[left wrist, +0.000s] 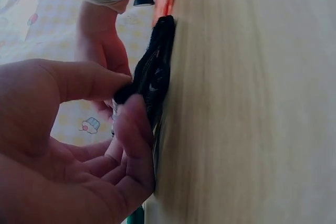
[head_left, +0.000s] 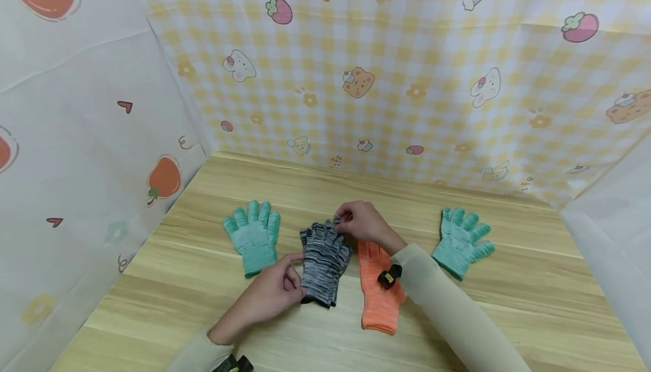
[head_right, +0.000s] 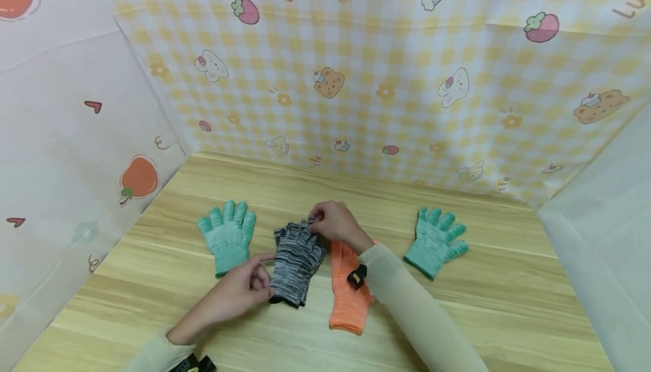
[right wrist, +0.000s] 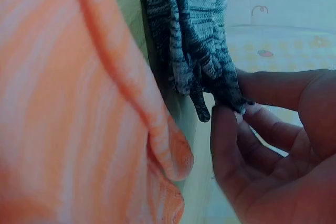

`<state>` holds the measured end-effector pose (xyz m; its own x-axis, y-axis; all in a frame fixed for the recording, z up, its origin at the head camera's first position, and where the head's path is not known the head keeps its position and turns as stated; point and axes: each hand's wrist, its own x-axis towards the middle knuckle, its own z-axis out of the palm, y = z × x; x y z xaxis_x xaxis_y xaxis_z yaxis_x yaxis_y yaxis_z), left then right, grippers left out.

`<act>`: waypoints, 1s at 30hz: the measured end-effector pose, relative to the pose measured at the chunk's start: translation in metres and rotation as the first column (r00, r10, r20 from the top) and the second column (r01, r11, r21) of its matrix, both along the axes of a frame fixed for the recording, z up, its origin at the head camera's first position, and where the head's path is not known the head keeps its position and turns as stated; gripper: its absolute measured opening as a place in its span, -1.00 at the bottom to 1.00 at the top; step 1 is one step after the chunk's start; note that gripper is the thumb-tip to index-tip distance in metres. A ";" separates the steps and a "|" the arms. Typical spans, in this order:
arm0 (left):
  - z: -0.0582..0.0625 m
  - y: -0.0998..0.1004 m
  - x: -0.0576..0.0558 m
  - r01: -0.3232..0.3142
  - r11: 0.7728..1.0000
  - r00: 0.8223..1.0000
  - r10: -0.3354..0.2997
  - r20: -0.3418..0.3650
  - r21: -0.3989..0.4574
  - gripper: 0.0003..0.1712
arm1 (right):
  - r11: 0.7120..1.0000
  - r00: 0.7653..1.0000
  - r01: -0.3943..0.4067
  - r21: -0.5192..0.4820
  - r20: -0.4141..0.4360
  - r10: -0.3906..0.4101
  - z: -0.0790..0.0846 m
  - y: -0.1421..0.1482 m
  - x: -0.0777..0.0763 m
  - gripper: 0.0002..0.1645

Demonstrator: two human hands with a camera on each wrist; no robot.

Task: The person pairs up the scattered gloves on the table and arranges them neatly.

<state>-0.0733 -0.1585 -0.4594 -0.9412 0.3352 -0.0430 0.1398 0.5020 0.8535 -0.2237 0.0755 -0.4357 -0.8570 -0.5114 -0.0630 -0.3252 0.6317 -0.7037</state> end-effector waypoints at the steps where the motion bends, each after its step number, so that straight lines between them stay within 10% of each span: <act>1: 0.000 0.001 0.000 -0.004 1.000 1.000 0.004 -0.014 -0.015 -0.22 | 1.000 1.000 -0.009 -0.007 0.001 0.009 0.000 0.000 -0.001 -0.82; 17: 0.000 0.002 0.002 -0.019 0.992 0.996 0.007 -0.090 -0.127 -0.26 | 0.992 0.985 -0.107 0.062 -0.131 0.114 -0.008 -0.003 -0.009 -0.81; 30: 0.011 0.005 0.006 -0.042 0.998 0.999 0.042 0.020 0.038 -0.38 | 0.982 0.990 -0.102 0.157 -0.085 0.116 -0.001 -0.006 -0.016 -0.79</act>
<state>-0.0669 -0.1539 -0.4481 -0.9536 0.2971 -0.0491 0.1027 0.4741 0.8745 -0.2401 0.0690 -0.4365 -0.8022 -0.5930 -0.0694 -0.4579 0.6857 -0.5659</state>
